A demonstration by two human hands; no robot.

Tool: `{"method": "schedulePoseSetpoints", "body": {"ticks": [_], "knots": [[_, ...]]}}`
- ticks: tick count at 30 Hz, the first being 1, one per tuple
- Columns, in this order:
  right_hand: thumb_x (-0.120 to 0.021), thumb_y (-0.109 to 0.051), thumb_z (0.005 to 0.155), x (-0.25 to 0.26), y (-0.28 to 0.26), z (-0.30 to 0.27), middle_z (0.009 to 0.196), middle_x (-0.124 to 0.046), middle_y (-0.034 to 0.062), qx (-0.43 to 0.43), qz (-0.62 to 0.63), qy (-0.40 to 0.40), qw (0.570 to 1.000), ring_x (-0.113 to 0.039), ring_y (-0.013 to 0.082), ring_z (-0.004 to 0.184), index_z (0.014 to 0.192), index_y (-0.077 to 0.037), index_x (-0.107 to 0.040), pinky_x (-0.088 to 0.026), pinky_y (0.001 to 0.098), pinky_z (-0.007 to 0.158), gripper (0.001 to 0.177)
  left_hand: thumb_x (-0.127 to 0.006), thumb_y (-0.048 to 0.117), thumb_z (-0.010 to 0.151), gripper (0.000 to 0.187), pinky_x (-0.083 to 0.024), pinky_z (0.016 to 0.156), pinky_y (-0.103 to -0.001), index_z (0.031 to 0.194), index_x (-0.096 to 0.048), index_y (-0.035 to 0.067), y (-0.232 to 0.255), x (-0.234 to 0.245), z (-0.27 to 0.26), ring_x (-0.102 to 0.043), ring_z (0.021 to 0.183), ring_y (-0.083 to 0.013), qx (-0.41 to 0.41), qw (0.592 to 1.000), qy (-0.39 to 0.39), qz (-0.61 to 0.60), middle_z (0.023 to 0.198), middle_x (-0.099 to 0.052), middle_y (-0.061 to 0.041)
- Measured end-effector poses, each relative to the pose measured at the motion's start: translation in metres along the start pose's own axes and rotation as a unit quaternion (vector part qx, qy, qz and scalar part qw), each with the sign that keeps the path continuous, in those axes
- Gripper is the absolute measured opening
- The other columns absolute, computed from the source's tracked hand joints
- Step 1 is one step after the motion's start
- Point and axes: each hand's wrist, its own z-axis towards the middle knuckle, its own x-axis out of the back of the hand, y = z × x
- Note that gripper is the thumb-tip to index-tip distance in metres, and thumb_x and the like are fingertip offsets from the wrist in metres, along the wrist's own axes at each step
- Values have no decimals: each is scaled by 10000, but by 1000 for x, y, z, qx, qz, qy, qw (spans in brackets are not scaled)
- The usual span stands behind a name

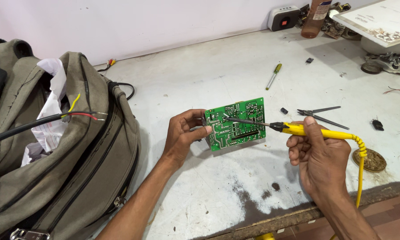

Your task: The person holds a green circuit board, flips it to inspect both sides, and uses a soldering iron to apply solder to several points. They then use a multimeter to test continuity across different components on the board.

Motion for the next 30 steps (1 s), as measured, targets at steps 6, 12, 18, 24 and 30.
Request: {"method": "schedulePoseSetpoints", "body": {"ticks": [6, 12, 18, 24, 30], "knots": [[-601, -227, 1065, -1, 0, 0, 696, -654, 139, 5, 6, -1, 1000, -588, 143, 471, 975, 21, -657, -467, 239, 386, 269, -761, 224, 691, 507, -606, 784, -337, 1128, -699, -27, 0, -1, 0, -707, 834, -192, -7, 1000, -3, -8, 907, -745, -131], [-596, -226, 1070, -1, 0, 0, 695, -653, 145, 7, -2, -4, 1000, -592, 147, 474, 984, 27, -663, -468, 241, 385, 276, -754, 216, 682, 508, -614, 775, -340, 1125, -701, -26, -1, -1, 1, -712, 811, -194, -5, 1000, -1, -3, 889, -746, -129], [-598, -228, 1062, 0, 0, 0, 697, -651, 142, 5, 4, -3, 1000, -587, 145, 471, 1004, 22, -669, -460, 241, 378, 266, -760, 225, 689, 513, -613, 782, -343, 1129, -693, -32, 0, -1, 0, -708, 822, -194, -6, 1000, -3, -10, 895, -741, -132], [-610, -238, 1063, 0, 0, -1, 703, -651, 138, -1, 7, -2, 1000, -584, 146, 481, 1016, 26, -670, -459, 245, 393, 275, -759, 225, 689, 510, -604, 772, -344, 1126, -699, -31, 1, -1, -1, -705, 812, -193, -8, 1000, -1, -2, 885, -741, -126], [-610, -247, 1059, -1, 0, 0, 702, -655, 134, -4, 1, 2, 1000, -580, 143, 480, 1021, 22, -679, -459, 243, 395, 280, -759, 222, 691, 502, -610, 776, -339, 1121, -700, -30, 0, -1, 0, -707, 809, -188, -7, 1000, -4, -6, 879, -740, -123]]}}
